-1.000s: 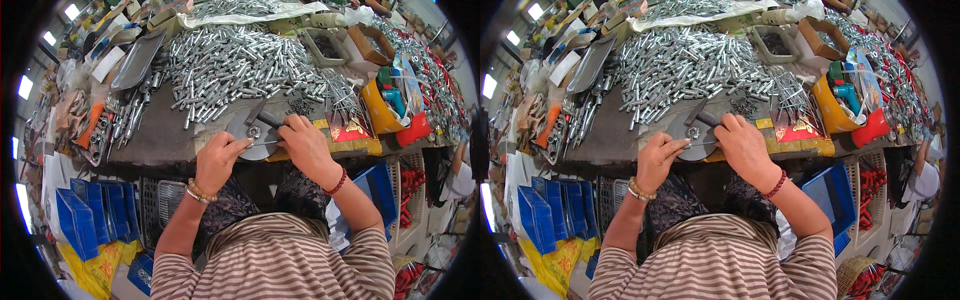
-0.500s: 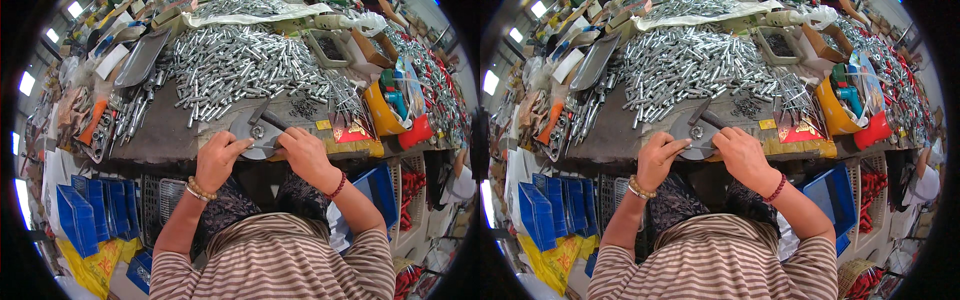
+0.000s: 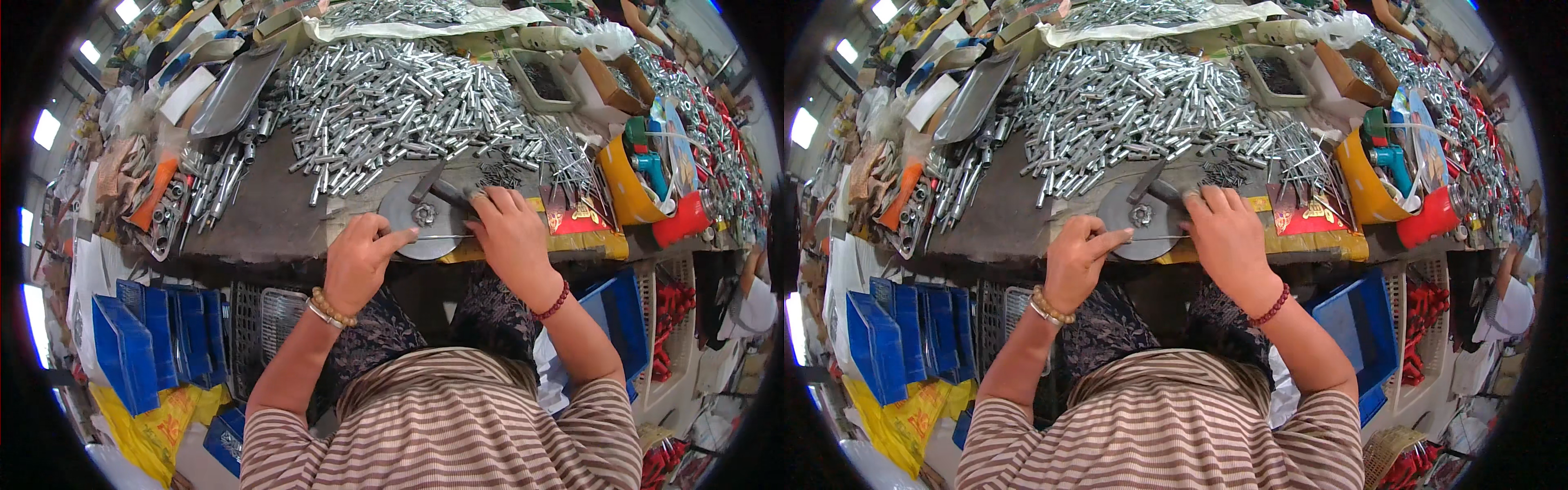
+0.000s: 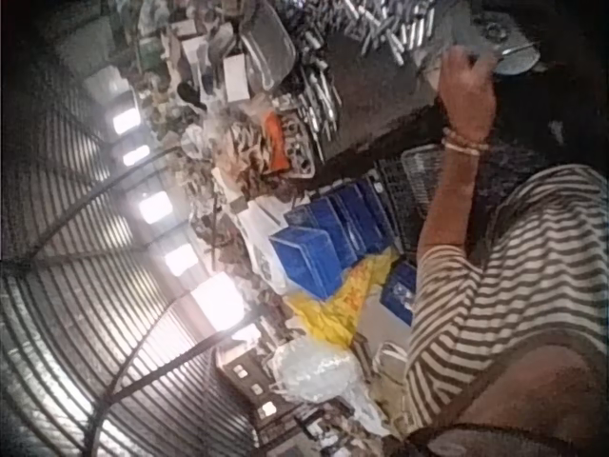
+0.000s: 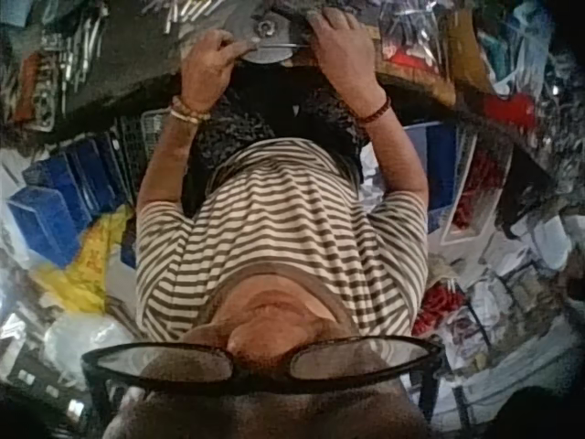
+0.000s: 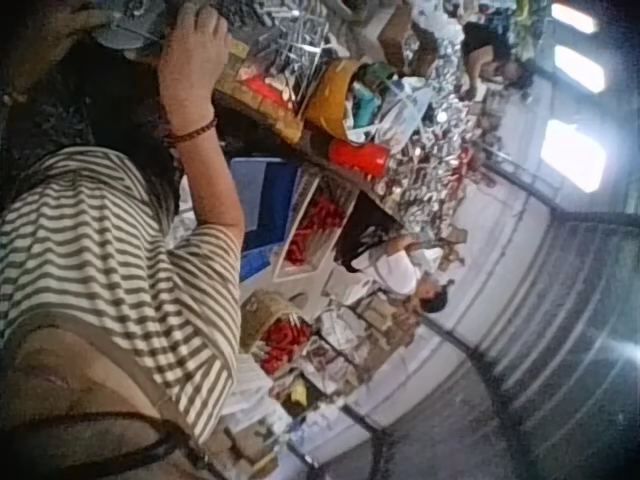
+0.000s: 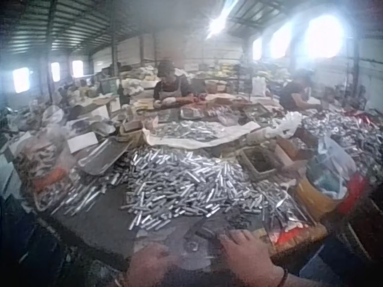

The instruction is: The person assembles metal parts by inserting pins into metal sleeves over an anvil base, hammering them into place, and placing the finished pieces into a metal tray.

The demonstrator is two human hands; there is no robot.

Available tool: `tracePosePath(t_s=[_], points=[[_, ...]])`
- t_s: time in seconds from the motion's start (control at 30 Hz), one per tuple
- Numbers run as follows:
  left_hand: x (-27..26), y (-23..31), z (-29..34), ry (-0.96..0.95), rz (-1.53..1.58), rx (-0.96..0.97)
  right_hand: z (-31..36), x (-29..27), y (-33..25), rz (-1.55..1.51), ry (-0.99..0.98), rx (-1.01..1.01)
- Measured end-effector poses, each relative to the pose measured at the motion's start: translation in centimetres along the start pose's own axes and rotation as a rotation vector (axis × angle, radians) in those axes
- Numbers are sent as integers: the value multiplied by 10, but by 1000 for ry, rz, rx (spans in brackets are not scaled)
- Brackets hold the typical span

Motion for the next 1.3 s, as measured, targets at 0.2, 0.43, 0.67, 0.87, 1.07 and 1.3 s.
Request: tracePosePath(t_s=[0.2,0.43,0.67,0.87,1.07,1.3], points=[[0,-12,3,52,201,-117,12,-7,-1,-129,-6,125],[2,-15,2,65,304,-141,33,-33,-25,-267,154,44],[0,-13,2,-14,309,-189,23,-15,-18,-310,-63,175],[-2,-13,7,-5,326,-200,-2,-18,-25,16,65,-93],[4,-13,15,94,307,-159,29,-3,-51,-128,-268,129],[30,9,53,346,658,-507,52,21,-52,-809,-507,500]])
Point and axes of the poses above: each hand's wrist, its own z-axis away from the middle knuckle, its own x-axis out of the palm, y = z × x, the point moved 4 cm from there along -z, towards the middle knuckle, and after that the axes turned 5 degrees about z, right-handed, at the moved point
